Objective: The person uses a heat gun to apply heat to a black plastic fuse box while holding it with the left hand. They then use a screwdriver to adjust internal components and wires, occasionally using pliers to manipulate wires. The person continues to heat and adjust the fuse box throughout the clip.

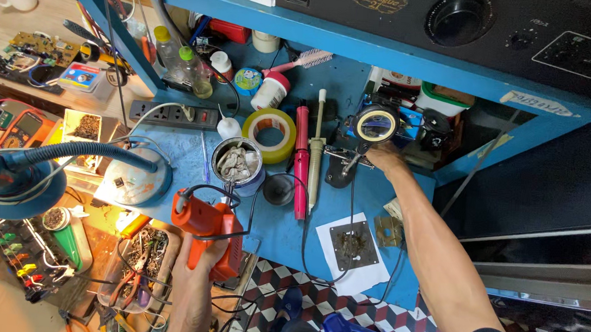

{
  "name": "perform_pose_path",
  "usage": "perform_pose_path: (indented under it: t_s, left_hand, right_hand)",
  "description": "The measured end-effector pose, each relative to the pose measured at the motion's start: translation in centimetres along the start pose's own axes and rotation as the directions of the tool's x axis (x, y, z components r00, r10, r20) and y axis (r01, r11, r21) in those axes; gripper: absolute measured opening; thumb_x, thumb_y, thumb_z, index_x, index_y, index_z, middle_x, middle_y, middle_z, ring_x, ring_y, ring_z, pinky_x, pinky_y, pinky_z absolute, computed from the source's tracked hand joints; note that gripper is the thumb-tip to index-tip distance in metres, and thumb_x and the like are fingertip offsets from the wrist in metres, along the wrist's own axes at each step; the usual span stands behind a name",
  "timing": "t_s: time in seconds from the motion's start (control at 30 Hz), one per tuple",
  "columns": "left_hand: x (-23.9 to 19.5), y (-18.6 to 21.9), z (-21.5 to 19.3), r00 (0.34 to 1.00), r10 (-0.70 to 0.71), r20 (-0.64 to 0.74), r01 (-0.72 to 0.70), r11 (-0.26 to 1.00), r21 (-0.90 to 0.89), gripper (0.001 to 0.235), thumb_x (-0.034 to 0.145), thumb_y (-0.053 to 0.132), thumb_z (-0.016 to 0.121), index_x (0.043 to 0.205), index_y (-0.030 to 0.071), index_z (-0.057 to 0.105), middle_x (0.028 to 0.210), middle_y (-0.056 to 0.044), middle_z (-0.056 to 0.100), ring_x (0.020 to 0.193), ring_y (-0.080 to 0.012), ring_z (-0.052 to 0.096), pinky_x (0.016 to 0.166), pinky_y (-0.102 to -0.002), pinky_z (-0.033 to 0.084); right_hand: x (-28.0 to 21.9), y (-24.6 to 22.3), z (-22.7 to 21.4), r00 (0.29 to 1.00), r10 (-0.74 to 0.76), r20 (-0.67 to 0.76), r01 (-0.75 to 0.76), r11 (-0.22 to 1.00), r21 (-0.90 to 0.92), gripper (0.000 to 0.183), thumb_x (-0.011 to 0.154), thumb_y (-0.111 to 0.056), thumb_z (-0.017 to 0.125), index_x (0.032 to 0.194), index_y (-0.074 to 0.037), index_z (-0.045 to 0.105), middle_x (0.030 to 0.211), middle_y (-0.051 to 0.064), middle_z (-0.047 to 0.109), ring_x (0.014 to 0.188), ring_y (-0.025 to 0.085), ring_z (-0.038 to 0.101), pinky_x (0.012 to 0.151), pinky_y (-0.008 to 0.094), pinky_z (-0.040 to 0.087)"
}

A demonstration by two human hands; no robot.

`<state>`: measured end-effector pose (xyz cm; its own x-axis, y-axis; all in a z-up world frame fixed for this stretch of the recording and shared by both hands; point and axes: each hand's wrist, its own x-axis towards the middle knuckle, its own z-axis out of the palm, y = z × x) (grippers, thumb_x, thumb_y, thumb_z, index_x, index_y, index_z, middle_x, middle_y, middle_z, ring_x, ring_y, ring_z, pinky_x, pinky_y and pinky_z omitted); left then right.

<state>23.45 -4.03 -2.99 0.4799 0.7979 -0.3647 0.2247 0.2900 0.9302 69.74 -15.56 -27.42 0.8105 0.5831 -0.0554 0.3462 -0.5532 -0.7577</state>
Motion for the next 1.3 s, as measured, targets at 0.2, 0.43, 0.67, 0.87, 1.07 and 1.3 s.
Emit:
perform_pose_path:
  t_s: [0.2,0.43,0.67,0.87,1.07,1.3]
  left_hand:
    - [0.2,0.4,0.8,0.997,-0.073,-0.009,0.073,0.996,0.050,0.074,0.076,0.046,0.072,0.142,0.016,0.059,0.114,-0.006,0.069,0.096,-0.0162,0.067,0.083,-0.034,0.052]
    - [0.5,0.3,0.6,0.998,-0.068,-0.014,0.069,0.994,0.086,0.076,0.074,0.049,0.072,0.143,0.021,0.058,0.114,-0.006,0.072,0.098,-0.0174,0.069,0.085,-0.034,0.052]
    - [0.6,0.6,0.3,0.998,-0.062,0.013,0.061,0.996,0.070,0.075,0.074,0.048,0.071,0.143,0.022,0.059,0.117,-0.004,0.072,0.101,-0.0164,0.067,0.087,-0.034,0.050]
    - [0.8,0.7,0.3,0.997,-0.082,0.005,0.081,0.991,0.105,0.075,0.074,0.049,0.071,0.143,0.024,0.059,0.116,-0.004,0.072,0.101,-0.0167,0.067,0.088,-0.034,0.049]
    - [0.9,0.9,0.3,0.996,-0.092,-0.019,0.094,0.984,0.153,0.077,0.072,0.052,0.072,0.142,0.025,0.060,0.116,-0.003,0.072,0.102,-0.0151,0.066,0.090,-0.034,0.048]
    - [1.5,0.5,-0.1,0.996,-0.087,0.022,0.084,0.989,0.119,0.077,0.070,0.051,0.074,0.141,0.023,0.061,0.115,-0.002,0.072,0.102,-0.0151,0.066,0.090,-0.034,0.047]
  right_hand:
    - [-0.4,1.8,1.2,0.926,0.375,-0.048,-0.315,0.836,0.448,0.026,0.082,-0.024,0.079,0.099,-0.004,0.078,0.089,0.007,0.075,0.080,0.020,0.064,0.066,0.038,0.047]
    - [-2.4,0.0,0.5,0.897,0.433,0.086,-0.375,0.647,0.664,0.011,0.092,-0.020,0.070,0.092,-0.010,0.075,0.090,0.003,0.075,0.079,0.015,0.072,0.065,0.034,0.059]
    - [-3.7,-1.5,-0.7,0.943,0.316,0.102,-0.320,0.779,0.540,0.015,0.091,-0.015,0.068,0.094,-0.002,0.075,0.090,0.012,0.076,0.073,0.021,0.075,0.067,0.032,0.065]
    - [-4.5,-2.3,-0.9,0.933,0.327,0.150,-0.351,0.741,0.572,0.021,0.096,-0.023,0.063,0.098,-0.004,0.071,0.087,0.009,0.073,0.062,0.018,0.067,0.051,0.028,0.053]
    - [-5.0,-2.6,1.8,0.914,0.398,-0.072,-0.211,0.621,0.755,0.025,0.105,-0.029,0.063,0.094,-0.007,0.067,0.072,0.012,0.061,0.048,0.014,0.047,0.040,0.029,0.031]
    - [-5.5,-1.9,3.2,0.826,0.081,-0.557,0.068,0.968,0.242,0.012,0.097,-0.012,0.064,0.103,-0.003,0.069,0.081,0.009,0.071,0.068,0.018,0.068,0.061,0.031,0.052]
